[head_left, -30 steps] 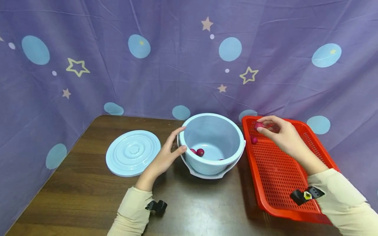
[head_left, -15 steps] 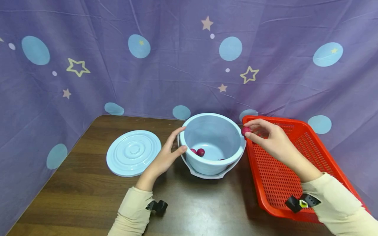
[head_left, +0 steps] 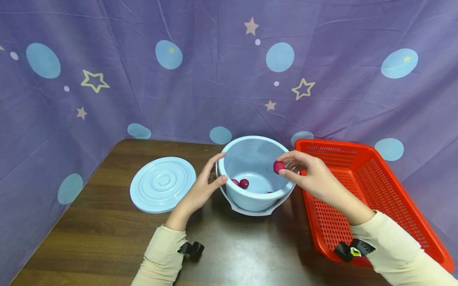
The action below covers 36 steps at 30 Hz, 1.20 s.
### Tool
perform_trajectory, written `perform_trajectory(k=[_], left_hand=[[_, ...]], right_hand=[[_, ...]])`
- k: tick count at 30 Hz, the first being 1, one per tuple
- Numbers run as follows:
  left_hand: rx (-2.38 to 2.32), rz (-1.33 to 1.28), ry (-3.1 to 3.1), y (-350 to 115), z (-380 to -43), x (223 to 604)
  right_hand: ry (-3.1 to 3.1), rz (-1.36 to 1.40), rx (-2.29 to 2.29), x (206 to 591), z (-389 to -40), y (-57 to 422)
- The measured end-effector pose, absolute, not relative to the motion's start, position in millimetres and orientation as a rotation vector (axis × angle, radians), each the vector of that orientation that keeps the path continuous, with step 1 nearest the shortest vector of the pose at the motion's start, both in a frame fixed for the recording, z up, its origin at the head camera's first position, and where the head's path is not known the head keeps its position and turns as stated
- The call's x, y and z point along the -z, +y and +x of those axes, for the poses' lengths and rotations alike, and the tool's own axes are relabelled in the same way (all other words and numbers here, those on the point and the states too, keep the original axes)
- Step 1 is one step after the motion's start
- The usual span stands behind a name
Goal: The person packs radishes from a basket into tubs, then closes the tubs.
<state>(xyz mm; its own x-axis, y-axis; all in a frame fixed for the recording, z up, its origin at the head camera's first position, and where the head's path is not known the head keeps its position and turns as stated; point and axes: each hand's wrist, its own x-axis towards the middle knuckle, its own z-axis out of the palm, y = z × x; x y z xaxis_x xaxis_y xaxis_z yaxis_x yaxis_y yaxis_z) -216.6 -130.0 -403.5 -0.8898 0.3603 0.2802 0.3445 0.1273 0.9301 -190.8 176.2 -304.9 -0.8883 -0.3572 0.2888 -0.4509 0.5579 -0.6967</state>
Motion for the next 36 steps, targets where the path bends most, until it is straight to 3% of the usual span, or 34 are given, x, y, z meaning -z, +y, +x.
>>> perform_trajectory(k=[7, 36], left_hand=[[-1.926, 0.724, 2.351, -130.2, -216.5, 402.9], [-1.927, 0.724, 2.354, -130.9, -217.3, 402.7]], right_hand=[[-2.703, 0.793, -1.251, 313.0, -193.6, 168.0], [-2.691, 0.761, -1.233, 309.0, -198.6, 171.4]])
